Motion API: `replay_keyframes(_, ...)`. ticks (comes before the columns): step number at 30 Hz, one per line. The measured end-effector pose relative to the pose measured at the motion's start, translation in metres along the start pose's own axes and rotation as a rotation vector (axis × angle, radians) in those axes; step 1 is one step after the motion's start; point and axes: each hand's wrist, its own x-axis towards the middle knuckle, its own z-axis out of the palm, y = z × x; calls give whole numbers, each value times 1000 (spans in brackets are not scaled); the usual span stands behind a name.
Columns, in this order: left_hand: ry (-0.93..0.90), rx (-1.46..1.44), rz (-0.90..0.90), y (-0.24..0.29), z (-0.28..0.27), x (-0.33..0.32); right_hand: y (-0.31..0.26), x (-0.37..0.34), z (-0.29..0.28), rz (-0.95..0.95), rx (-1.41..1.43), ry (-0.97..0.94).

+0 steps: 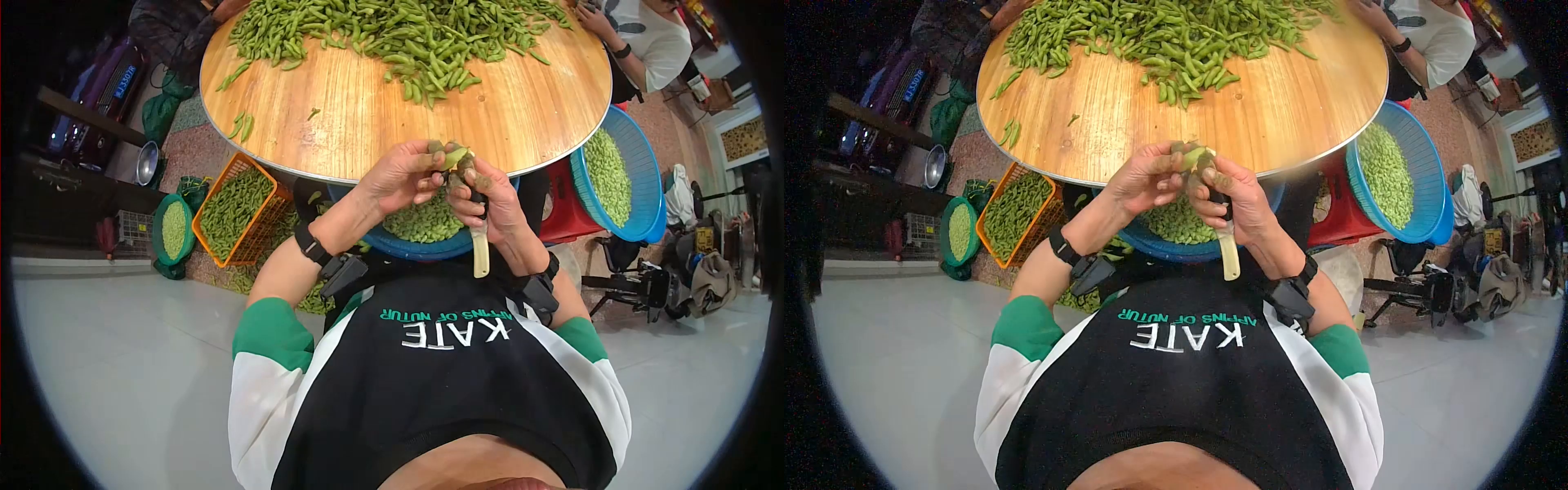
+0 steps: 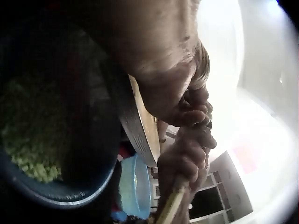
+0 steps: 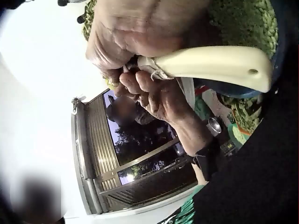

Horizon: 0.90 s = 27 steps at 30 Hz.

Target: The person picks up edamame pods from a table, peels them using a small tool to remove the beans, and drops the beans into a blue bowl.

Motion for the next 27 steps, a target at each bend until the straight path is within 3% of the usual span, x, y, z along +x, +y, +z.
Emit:
replay_keyframes(3,18,-89,-52,-7,0,2,-4,3,-2,31,32,99)
replay_keyframes(5,151,793,398,-16,4,4,-3,1,-3,40,42,124)
replay_keyframes(6,202,1102,425,-13,5,0,-2,0,-3,53,52,146)
replay_keyframes(7,207,1099,424,-6,12,-5,-1,0,-7,59,53,147)
replay_keyframes(9,97,1789,785,8,26,-10,1,1,-14,85,110,90)
replay_keyframes(12,56,1980,879,8,32,-10,0,0,-9,123,130,86)
replay_keyframes(16,85,1877,822,10,27,-9,3,0,-6,104,146,46)
replay_keyframes(19,128,1620,775,12,27,-6,7,0,-9,69,162,78)
replay_keyframes(21,197,1395,518,12,26,-6,9,0,-9,28,37,122)
replay_keyframes(25,243,1155,476,3,28,-5,12,-1,-4,-13,-12,169)
replay_keyframes(27,276,940,372,0,26,-3,13,-1,-1,-86,-142,252)
